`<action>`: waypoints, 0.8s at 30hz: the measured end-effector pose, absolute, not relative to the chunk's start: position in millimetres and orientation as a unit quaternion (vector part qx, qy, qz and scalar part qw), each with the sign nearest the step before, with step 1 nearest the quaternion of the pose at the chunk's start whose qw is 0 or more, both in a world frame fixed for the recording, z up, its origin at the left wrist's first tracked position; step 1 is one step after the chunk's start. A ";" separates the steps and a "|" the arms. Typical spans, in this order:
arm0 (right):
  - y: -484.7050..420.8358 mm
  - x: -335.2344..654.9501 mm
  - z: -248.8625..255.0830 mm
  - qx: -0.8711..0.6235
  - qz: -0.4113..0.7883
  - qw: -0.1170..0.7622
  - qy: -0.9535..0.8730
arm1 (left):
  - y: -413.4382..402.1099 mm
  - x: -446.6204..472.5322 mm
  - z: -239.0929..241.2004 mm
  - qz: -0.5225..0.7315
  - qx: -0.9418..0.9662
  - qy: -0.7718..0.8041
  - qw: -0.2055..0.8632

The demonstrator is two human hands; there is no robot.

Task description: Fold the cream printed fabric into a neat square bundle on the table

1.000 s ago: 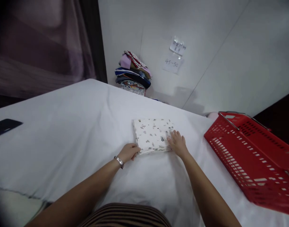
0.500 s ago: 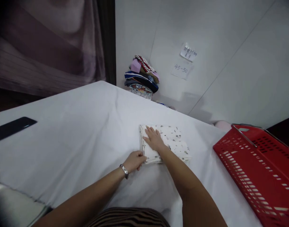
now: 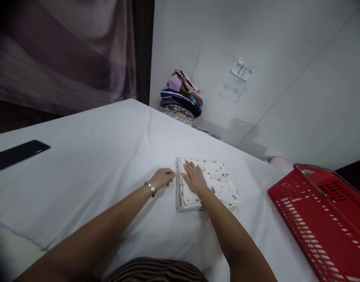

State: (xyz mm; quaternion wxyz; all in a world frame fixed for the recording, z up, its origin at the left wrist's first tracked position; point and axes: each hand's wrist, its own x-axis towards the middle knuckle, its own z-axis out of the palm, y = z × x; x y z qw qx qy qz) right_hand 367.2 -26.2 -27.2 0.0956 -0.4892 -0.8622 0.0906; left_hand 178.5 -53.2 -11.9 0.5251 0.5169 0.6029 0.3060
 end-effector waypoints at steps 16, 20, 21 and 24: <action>-25.9 366.0 -17.5 -0.493 0.126 0.139 -0.850 | 11.2 194.5 -13.8 0.353 0.474 0.649 0.480; -27.1 359.5 -10.5 -0.481 0.142 0.117 -0.857 | 17.4 196.9 -12.2 0.336 0.487 0.651 0.476; -28.1 357.5 -10.7 -0.480 0.146 0.110 -0.858 | 19.6 197.4 -12.8 0.324 0.489 0.654 0.478; -32.9 352.1 -13.7 -0.484 0.143 0.100 -0.857 | 26.8 197.5 -15.3 0.288 0.486 0.669 0.484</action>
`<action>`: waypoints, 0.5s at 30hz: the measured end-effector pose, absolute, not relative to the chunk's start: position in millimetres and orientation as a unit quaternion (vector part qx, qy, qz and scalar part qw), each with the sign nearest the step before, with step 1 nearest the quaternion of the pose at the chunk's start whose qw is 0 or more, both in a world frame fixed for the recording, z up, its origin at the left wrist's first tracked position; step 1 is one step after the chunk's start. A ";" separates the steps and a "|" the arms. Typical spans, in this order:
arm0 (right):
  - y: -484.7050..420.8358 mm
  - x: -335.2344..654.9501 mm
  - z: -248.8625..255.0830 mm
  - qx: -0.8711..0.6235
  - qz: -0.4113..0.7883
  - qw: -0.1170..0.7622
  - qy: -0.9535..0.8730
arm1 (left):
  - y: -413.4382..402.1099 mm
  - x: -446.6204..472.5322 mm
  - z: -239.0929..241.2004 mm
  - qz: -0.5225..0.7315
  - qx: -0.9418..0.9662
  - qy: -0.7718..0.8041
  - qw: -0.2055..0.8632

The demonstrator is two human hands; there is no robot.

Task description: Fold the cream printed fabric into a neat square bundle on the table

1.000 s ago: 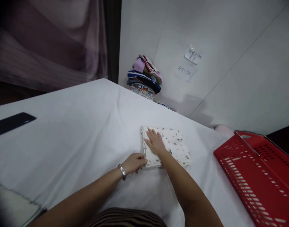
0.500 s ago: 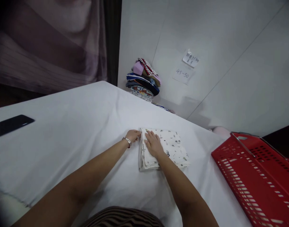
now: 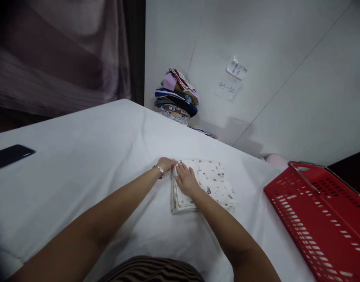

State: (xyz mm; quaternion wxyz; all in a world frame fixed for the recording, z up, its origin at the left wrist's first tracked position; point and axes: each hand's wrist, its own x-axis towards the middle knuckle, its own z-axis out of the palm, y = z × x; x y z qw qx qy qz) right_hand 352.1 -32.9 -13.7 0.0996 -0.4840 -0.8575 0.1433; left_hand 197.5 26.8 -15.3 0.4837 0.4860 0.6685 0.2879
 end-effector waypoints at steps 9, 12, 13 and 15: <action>-51.1 341.8 -13.7 -0.470 0.102 0.093 -0.872 | 33.6 201.8 -20.5 0.270 0.490 0.677 0.478; -52.1 340.0 -13.4 -0.474 0.094 0.082 -0.872 | 34.6 204.4 -24.9 0.281 0.514 0.670 0.456; -52.0 339.7 -13.2 -0.475 0.090 0.079 -0.872 | 35.6 204.8 -26.4 0.283 0.521 0.669 0.449; -51.6 339.3 -12.6 -0.476 0.084 0.077 -0.872 | 37.8 205.2 -29.3 0.286 0.531 0.668 0.436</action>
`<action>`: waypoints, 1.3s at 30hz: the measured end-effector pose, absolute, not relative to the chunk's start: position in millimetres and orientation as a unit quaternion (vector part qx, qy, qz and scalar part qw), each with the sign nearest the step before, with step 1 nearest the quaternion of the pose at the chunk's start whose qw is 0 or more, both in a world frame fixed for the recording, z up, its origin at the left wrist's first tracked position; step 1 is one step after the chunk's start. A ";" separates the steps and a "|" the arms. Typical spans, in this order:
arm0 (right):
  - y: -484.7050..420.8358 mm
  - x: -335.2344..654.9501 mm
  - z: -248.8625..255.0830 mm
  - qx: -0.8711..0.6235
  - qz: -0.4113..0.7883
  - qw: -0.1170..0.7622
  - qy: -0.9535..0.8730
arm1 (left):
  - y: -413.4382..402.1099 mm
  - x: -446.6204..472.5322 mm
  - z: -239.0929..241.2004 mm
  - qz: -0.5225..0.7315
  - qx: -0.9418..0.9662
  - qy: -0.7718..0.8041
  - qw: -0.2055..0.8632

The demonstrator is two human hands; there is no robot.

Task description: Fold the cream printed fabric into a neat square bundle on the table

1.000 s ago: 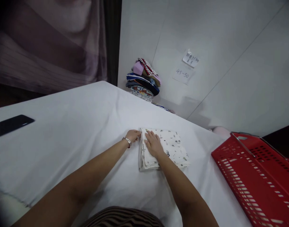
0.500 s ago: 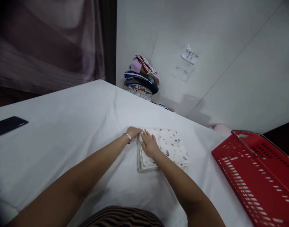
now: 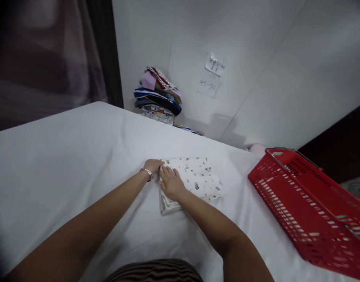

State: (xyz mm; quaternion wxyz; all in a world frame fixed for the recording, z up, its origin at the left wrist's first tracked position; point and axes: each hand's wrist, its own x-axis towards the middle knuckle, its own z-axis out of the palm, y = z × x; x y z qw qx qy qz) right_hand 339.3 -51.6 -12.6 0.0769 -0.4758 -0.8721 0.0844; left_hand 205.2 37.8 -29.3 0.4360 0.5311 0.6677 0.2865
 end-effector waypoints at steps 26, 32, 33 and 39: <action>-12.4 473.1 -29.7 -0.693 0.014 0.046 -0.719 | 31.0 211.9 -27.5 0.257 0.587 0.710 0.292; -13.1 499.2 -9.0 -0.715 0.078 0.144 -0.680 | 17.7 204.2 -13.3 0.264 0.511 0.710 0.405; -15.6 508.7 -6.8 -0.736 0.094 0.164 -0.650 | 12.3 202.8 -11.1 0.266 0.495 0.706 0.430; -40.0 555.5 -5.6 -0.800 0.203 0.147 -0.546 | -21.7 206.3 -13.1 0.256 0.492 0.667 0.497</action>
